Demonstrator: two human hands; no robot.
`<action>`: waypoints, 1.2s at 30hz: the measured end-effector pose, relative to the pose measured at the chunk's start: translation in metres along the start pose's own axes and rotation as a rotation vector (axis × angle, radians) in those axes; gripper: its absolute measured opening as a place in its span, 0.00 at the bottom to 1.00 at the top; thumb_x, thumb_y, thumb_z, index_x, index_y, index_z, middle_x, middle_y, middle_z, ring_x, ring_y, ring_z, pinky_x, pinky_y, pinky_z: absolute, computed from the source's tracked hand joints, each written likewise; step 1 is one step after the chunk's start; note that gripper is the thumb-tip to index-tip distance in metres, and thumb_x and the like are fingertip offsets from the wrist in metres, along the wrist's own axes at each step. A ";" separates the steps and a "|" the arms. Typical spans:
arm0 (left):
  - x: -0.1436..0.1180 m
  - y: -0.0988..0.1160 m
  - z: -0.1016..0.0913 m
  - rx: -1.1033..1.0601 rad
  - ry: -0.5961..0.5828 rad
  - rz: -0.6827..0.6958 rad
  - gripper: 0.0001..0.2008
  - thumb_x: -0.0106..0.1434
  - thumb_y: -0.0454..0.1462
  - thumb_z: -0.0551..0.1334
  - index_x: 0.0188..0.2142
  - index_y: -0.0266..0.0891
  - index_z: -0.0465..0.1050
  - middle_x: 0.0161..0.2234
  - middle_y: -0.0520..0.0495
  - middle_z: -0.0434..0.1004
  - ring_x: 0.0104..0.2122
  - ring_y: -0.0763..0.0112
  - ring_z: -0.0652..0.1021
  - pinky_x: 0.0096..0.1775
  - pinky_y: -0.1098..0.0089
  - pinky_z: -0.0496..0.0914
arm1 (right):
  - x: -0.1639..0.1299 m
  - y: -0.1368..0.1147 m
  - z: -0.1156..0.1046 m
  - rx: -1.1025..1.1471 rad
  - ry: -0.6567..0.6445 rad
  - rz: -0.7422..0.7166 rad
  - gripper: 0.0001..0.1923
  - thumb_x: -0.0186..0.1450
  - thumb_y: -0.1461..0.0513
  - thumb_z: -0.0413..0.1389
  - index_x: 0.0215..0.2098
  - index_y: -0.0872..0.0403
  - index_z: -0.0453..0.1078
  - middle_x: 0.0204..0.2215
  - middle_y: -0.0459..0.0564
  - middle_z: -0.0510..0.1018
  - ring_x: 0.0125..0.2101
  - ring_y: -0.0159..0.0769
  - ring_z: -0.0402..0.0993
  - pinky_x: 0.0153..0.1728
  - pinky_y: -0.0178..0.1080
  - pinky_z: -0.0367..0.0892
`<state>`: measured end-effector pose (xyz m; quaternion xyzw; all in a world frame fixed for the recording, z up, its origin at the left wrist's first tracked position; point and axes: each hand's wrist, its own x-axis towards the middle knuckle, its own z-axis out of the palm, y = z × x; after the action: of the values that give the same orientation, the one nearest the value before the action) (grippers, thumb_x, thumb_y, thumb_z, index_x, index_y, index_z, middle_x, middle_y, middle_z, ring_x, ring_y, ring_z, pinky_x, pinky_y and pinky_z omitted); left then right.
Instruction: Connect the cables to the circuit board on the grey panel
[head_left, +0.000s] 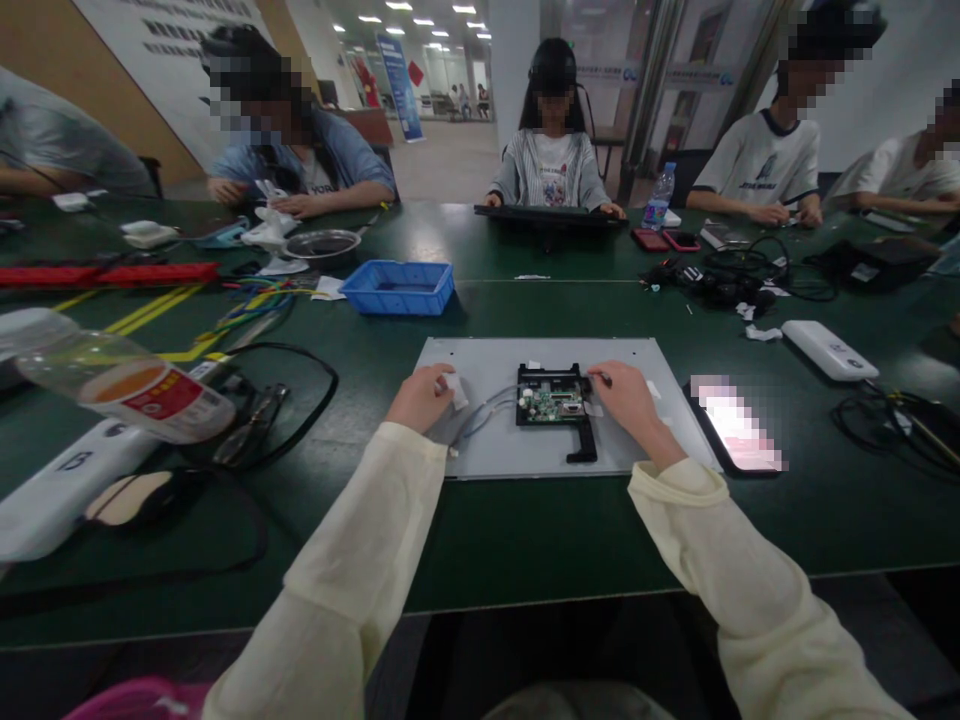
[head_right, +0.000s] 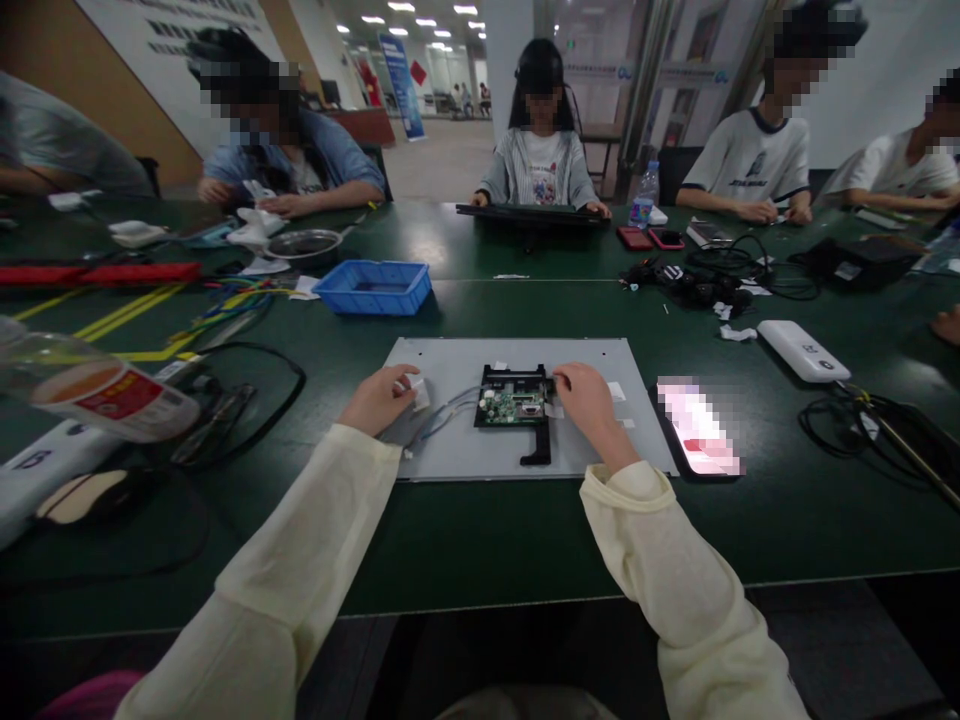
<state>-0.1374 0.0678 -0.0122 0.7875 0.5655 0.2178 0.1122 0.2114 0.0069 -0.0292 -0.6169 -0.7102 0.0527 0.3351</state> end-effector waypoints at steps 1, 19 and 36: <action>0.000 -0.001 0.001 -0.005 0.007 0.003 0.18 0.53 0.36 0.57 0.44 0.40 0.72 0.33 0.48 0.72 0.28 0.68 0.73 0.38 0.67 0.68 | 0.000 0.000 0.000 -0.001 0.000 0.003 0.13 0.63 0.67 0.49 0.38 0.54 0.75 0.38 0.52 0.80 0.40 0.39 0.74 0.46 0.41 0.66; -0.002 0.025 -0.030 -0.710 0.135 -0.258 0.15 0.49 0.46 0.64 0.32 0.38 0.73 0.26 0.51 0.73 0.26 0.73 0.73 0.28 0.74 0.64 | -0.002 -0.005 -0.006 0.023 0.101 0.018 0.14 0.63 0.66 0.48 0.40 0.56 0.75 0.40 0.54 0.79 0.41 0.41 0.74 0.46 0.42 0.66; -0.023 0.037 0.000 -0.217 -0.043 -0.024 0.09 0.53 0.42 0.60 0.30 0.40 0.75 0.24 0.51 0.74 0.26 0.69 0.74 0.31 0.70 0.66 | -0.026 -0.112 -0.004 0.094 -0.217 -0.592 0.21 0.69 0.58 0.46 0.57 0.57 0.64 0.55 0.57 0.70 0.58 0.42 0.61 0.59 0.48 0.58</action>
<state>-0.1127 0.0343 -0.0013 0.7685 0.5454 0.2591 0.2115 0.1194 -0.0442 0.0177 -0.3582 -0.8872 0.0510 0.2862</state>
